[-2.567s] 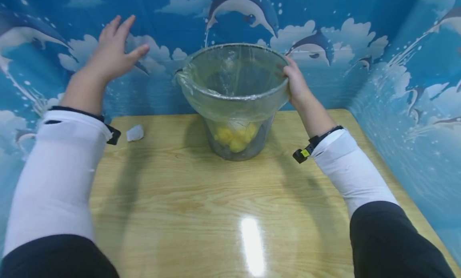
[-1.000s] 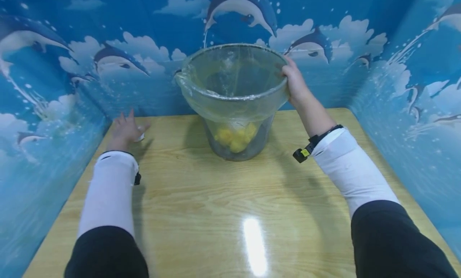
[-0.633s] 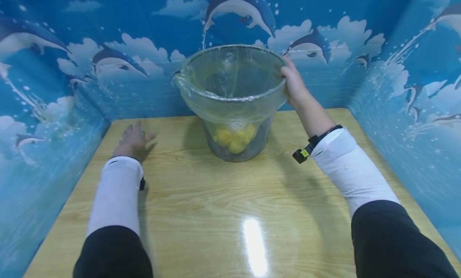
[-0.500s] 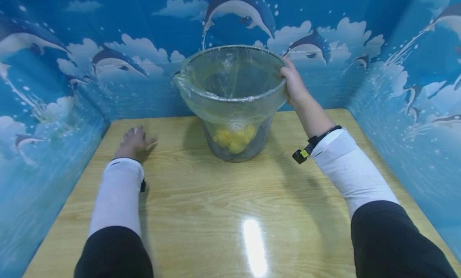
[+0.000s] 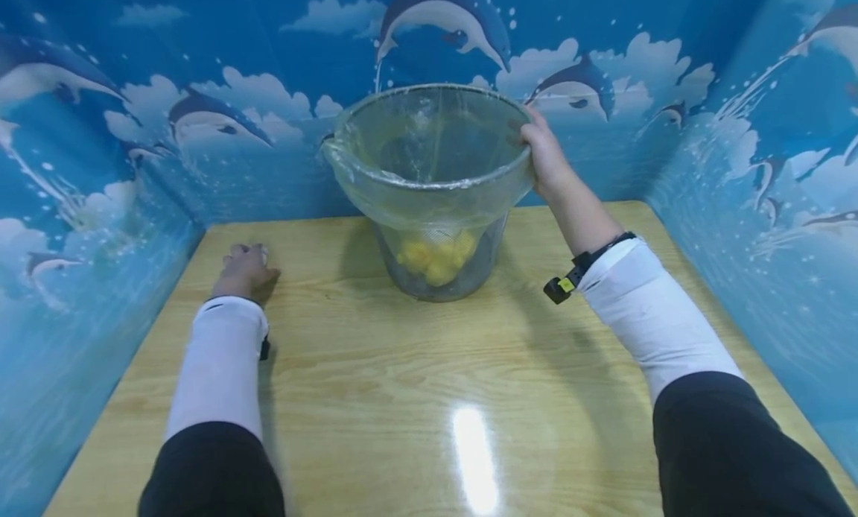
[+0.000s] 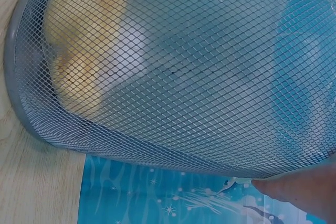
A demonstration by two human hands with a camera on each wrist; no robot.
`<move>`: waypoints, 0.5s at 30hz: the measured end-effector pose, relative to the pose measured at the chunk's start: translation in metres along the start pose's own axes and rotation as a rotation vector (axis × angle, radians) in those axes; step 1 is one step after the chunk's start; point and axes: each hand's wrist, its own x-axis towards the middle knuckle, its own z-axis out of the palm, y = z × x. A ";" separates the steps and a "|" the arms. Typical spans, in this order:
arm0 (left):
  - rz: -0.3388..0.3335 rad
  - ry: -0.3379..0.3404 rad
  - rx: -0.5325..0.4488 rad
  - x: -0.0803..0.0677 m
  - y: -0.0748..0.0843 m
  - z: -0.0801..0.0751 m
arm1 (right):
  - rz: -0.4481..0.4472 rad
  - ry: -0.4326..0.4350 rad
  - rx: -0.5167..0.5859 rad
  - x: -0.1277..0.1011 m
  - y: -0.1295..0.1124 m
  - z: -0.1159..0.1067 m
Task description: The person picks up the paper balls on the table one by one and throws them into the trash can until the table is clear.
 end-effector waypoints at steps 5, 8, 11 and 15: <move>-0.029 0.048 0.022 -0.003 0.000 0.003 | 0.004 -0.004 -0.009 -0.001 0.000 0.000; -0.018 0.060 0.043 -0.003 -0.001 0.004 | 0.004 -0.003 -0.017 -0.001 0.001 0.000; -0.025 0.034 0.028 -0.002 -0.002 0.005 | 0.006 -0.001 -0.022 -0.002 0.001 0.000; -0.024 -0.020 -0.007 -0.002 -0.001 0.004 | 0.005 0.005 -0.016 -0.002 0.001 -0.001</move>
